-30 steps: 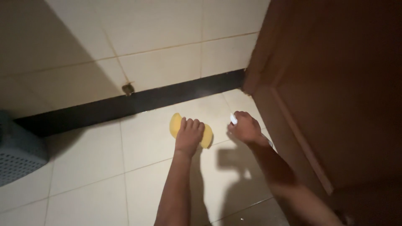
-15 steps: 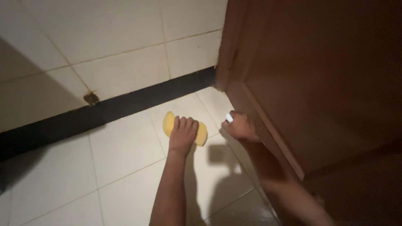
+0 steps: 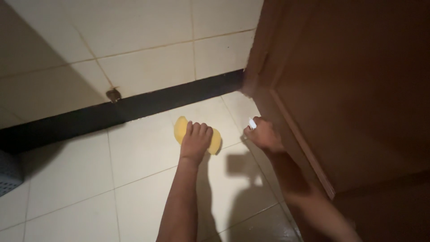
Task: The person cleans a bathroom by spraying a cleaning solution from a white bottle onto the wall and floor tiles. They then use a yellow sponge to wipe the sprayed areas, moving from the wall near the sink to the floor and along the baseboard.
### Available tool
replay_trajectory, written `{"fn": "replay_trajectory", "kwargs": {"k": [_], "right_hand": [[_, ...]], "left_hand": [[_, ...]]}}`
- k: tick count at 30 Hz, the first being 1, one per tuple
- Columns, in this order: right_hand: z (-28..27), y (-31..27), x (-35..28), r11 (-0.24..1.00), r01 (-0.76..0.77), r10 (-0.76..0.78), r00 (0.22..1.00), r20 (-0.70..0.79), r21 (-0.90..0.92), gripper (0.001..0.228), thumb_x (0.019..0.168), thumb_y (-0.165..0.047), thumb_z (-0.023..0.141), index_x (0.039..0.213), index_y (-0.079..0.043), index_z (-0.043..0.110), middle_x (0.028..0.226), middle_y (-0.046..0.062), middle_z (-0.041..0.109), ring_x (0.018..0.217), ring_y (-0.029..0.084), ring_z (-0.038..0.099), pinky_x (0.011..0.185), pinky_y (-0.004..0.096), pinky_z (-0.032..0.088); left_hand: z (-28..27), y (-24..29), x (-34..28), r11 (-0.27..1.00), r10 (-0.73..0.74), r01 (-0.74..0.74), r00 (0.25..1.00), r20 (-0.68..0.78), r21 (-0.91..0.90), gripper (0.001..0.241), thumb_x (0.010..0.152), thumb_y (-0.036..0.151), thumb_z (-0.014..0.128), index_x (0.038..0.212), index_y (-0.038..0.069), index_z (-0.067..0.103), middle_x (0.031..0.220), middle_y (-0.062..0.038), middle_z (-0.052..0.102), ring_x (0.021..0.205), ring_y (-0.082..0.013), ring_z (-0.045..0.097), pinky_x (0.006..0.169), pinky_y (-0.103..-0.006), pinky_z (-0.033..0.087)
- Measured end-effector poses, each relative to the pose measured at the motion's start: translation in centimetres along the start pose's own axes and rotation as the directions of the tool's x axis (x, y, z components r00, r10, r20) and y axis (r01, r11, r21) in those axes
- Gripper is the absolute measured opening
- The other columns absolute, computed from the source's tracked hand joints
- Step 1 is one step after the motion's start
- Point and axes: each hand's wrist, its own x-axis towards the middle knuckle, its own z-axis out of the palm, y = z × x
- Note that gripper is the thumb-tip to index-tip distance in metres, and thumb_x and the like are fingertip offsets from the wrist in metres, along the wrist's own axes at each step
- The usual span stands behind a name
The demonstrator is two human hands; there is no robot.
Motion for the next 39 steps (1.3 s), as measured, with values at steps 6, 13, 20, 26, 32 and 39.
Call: {"fn": "replay_trajectory", "kwargs": {"k": [6, 13, 20, 26, 32, 39], "right_hand": [[2.7, -0.2, 1.7, 0.971, 0.236, -0.237, 0.971, -0.043, -0.038, 0.030, 0.084, -0.025, 0.067, 0.102, -0.002, 0.067, 0.107, 0.022, 0.071, 0.099, 0.038, 0.069, 0.088, 0.047, 0.055], [4.4, -4.0, 1.0, 0.930, 0.344, -0.353, 0.934, -0.052, -0.128, 0.024, 0.085, -0.026, 0.068, 0.095, -0.004, 0.071, 0.102, 0.018, 0.071, 0.099, 0.037, 0.066, 0.091, 0.047, 0.054], [7.4, -8.8, 0.3, 0.893, 0.449, -0.447, 0.891, -0.077, 0.013, 0.030, 0.083, -0.018, 0.069, 0.105, 0.002, 0.069, 0.106, 0.022, 0.068, 0.099, 0.039, 0.067, 0.087, 0.047, 0.053], [7.6, -15.3, -2.8, 0.877, 0.480, -0.480, 0.876, 0.041, 0.000, 0.029, 0.089, -0.019, 0.069, 0.111, 0.000, 0.069, 0.112, 0.020, 0.069, 0.103, 0.034, 0.066, 0.094, 0.044, 0.052], [9.7, -18.8, -3.5, 0.818, 0.574, -0.568, 0.815, 0.111, -0.029, 0.026, 0.090, -0.021, 0.069, 0.107, -0.002, 0.070, 0.113, 0.018, 0.070, 0.107, 0.034, 0.065, 0.097, 0.045, 0.052], [10.9, -20.8, -4.9, 0.808, 0.588, -0.574, 0.795, 0.196, -0.020, 0.034, 0.087, -0.020, 0.070, 0.117, -0.004, 0.069, 0.118, 0.021, 0.065, 0.106, 0.036, 0.065, 0.096, 0.045, 0.051]], "left_hand": [[-0.7, -1.1, -0.7, 1.000, -0.020, 0.020, 0.999, 0.028, -0.003, 0.043, 0.084, 0.013, 0.068, 0.125, 0.009, 0.058, 0.120, -0.011, 0.061, 0.123, -0.0305, 0.054, 0.118, -0.0495, 0.029], [-1.5, -3.7, -2.9, 0.996, -0.080, 0.076, 0.990, 0.117, 0.038, 0.052, 0.082, 0.014, 0.073, 0.130, 0.008, 0.056, 0.124, -0.012, 0.060, 0.124, -0.0314, 0.053, 0.118, -0.0500, 0.028], [-2.3, -8.1, -6.9, 0.989, -0.147, 0.134, 0.961, 0.235, 0.068, 0.058, 0.081, 0.017, 0.077, 0.132, 0.007, 0.053, 0.128, -0.013, 0.058, 0.126, -0.0317, 0.052, 0.119, -0.0515, 0.026], [-2.0, -11.6, -10.4, 0.971, -0.227, 0.204, 0.946, 0.229, 0.123, 0.052, 0.085, 0.020, 0.074, 0.131, 0.008, 0.054, 0.127, -0.012, 0.059, 0.127, -0.0311, 0.052, 0.119, -0.0512, 0.026], [-1.7, -13.7, -12.3, 0.954, -0.286, 0.259, 0.935, 0.207, 0.151, 0.049, 0.085, 0.020, 0.073, 0.129, 0.009, 0.055, 0.126, -0.010, 0.059, 0.127, -0.0303, 0.052, 0.120, -0.0504, 0.026], [-3.1, -14.3, -12.7, 0.959, -0.281, 0.252, 0.905, 0.320, 0.129, 0.059, 0.083, 0.020, 0.076, 0.134, 0.007, 0.050, 0.131, -0.013, 0.057, 0.130, -0.0313, 0.049, 0.121, -0.0517, 0.022]]}}
